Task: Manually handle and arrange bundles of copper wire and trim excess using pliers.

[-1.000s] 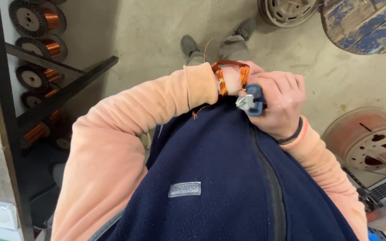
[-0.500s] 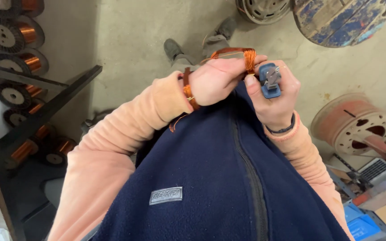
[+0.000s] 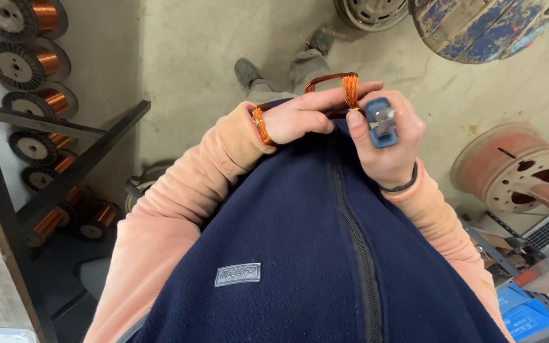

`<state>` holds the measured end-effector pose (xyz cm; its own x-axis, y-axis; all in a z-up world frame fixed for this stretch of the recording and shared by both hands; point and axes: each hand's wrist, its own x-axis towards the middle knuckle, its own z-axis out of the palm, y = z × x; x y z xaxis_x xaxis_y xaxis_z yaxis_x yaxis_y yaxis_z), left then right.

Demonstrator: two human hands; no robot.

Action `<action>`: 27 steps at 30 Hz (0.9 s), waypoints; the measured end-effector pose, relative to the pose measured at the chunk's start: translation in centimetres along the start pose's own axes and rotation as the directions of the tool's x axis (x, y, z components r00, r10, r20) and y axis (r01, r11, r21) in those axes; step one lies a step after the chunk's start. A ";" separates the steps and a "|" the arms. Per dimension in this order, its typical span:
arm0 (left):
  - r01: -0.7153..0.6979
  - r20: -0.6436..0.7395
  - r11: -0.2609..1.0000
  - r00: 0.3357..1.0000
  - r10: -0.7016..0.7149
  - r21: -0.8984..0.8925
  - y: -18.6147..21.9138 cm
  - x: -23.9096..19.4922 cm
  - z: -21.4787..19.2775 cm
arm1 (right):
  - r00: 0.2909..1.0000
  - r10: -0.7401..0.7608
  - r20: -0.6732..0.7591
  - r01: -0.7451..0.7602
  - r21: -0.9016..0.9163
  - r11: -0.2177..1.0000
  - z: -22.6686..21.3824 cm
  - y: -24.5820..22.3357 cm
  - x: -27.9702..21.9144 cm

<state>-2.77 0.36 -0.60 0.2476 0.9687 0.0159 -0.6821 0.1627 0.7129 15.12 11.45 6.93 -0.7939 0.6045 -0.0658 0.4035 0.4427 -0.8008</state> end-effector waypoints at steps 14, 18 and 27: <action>0.039 -0.428 0.959 0.899 0.088 0.280 -1.7 -0.5 0.9 | 0.992 0.101 0.071 -0.111 0.169 0.979 -0.7 0.1 0.8; 0.085 -0.317 0.973 0.948 -0.012 0.216 0.0 -1.9 -0.2 | 0.995 0.055 0.078 -0.067 0.162 0.985 -0.8 0.2 0.9; -0.078 0.080 0.941 0.995 0.055 0.328 2.4 -2.9 -0.3 | 0.993 -0.074 0.088 0.072 0.021 0.997 -0.9 -1.3 1.6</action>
<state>-5.39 -1.98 0.85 0.2641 0.9581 0.1107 -0.4359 0.0162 0.8999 13.72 12.46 8.45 -0.8584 0.5095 -0.0587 0.3354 0.4711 -0.8158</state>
